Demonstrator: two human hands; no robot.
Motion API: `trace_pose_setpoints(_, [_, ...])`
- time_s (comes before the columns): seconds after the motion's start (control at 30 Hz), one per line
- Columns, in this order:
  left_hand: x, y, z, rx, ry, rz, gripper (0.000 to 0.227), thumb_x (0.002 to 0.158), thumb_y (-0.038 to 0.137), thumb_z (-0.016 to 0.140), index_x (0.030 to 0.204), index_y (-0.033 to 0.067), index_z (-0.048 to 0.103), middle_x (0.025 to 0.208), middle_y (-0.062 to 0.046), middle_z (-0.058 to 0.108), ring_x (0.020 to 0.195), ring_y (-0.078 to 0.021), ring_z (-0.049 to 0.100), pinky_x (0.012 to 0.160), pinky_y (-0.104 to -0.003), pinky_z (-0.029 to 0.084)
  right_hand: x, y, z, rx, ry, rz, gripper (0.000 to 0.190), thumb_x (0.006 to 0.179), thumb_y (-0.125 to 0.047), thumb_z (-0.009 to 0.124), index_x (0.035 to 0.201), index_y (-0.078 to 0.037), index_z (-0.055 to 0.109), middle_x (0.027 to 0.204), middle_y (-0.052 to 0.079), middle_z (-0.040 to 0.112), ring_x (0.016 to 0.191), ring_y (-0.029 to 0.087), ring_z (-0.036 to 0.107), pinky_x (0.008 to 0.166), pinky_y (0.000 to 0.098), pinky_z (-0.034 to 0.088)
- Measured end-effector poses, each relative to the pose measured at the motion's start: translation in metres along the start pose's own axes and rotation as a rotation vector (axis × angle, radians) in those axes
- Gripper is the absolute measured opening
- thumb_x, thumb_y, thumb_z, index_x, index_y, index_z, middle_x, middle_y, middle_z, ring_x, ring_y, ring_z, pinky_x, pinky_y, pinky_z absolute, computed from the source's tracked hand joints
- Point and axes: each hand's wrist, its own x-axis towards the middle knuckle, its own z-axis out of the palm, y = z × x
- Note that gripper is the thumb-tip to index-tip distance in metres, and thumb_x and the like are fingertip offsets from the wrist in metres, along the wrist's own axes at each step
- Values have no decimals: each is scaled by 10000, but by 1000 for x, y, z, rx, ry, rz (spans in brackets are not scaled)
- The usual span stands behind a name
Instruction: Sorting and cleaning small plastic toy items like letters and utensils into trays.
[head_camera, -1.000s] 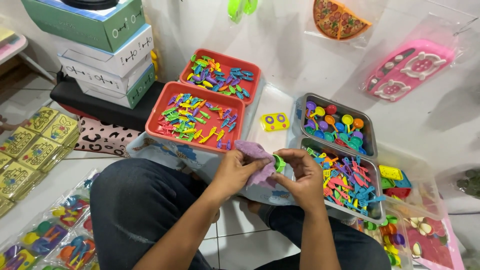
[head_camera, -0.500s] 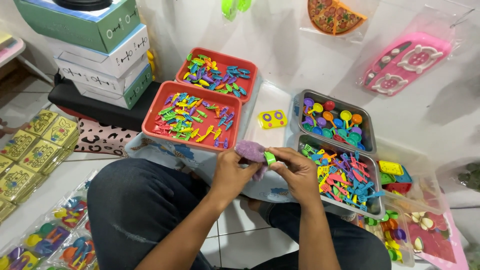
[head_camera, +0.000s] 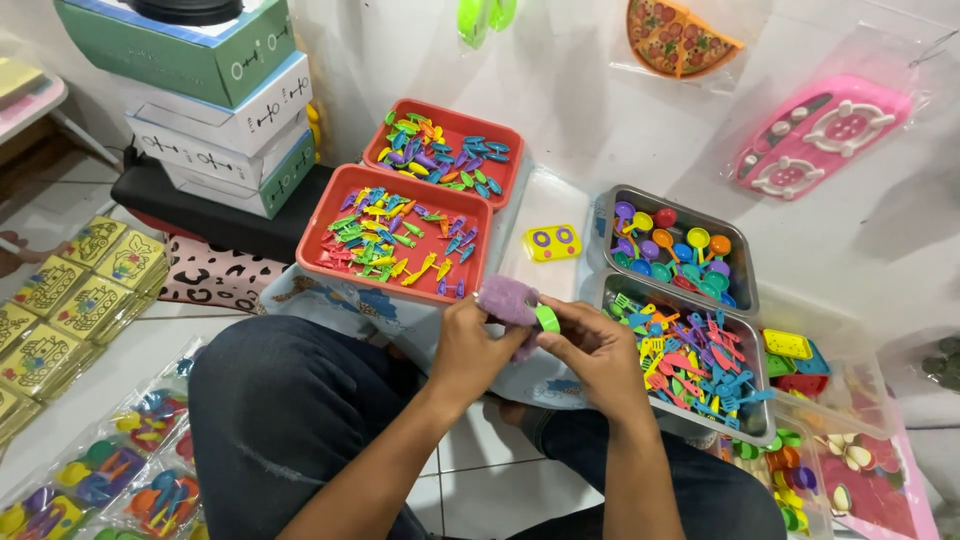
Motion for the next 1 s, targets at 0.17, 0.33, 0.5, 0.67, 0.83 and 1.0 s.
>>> trace_pose_setpoints(0.17, [3, 16, -6, 100, -36, 203, 226, 791, 48, 795, 985, -50, 732, 992, -247, 741, 920, -428, 722, 763, -452, 596, -5, 0, -5, -88, -15, 34, 364, 844, 9, 793, 1203, 42, 751, 983, 171, 769, 850, 191, 705, 794, 388, 607])
trace_pose_setpoints(0.33, [3, 17, -9, 132, -69, 143, 169, 777, 145, 840, 843, 39, 727, 739, -145, 701, 728, -373, 719, 636, -416, 596, -3, 13, 2, -28, 117, -18, 193, 945, -61, 709, 1124, 12, 725, 883, 129, 756, 804, 148, 683, 772, 319, 581])
trace_pose_setpoints(0.5, [11, 28, -11, 36, -13, -6, 190, 779, 172, 852, 751, 43, 716, 646, -144, 702, 651, -345, 727, 555, -385, 571, -4, -1, 17, -80, 147, -119, 312, 917, -56, 736, 1223, -2, 745, 951, 115, 766, 889, 131, 664, 846, 329, 563])
trace_pose_setpoints(0.67, [7, 25, -14, 62, -43, 19, 186, 745, 163, 872, 715, 53, 725, 626, -150, 703, 635, -365, 724, 515, -392, 559, -3, -6, 8, -370, 122, -184, 234, 965, -123, 687, 1166, -87, 800, 823, 100, 729, 743, 142, 648, 736, 319, 544])
trace_pose_setpoints(0.83, [6, 15, -13, 355, -183, 340, 153, 806, 78, 727, 934, 159, 751, 902, -24, 741, 840, -254, 735, 721, -339, 600, -8, -17, 20, -340, 70, 24, 318, 963, -49, 605, 1254, -31, 730, 811, 167, 768, 726, 190, 677, 731, 387, 579])
trace_pose_setpoints(1.0, [8, 10, -15, 59, -123, 68, 123, 817, 71, 730, 938, 91, 743, 840, -119, 717, 828, -370, 723, 688, -430, 588, 7, 24, -19, -170, 68, 126, 271, 974, -35, 626, 1217, -35, 746, 866, 126, 772, 744, 180, 695, 771, 352, 602])
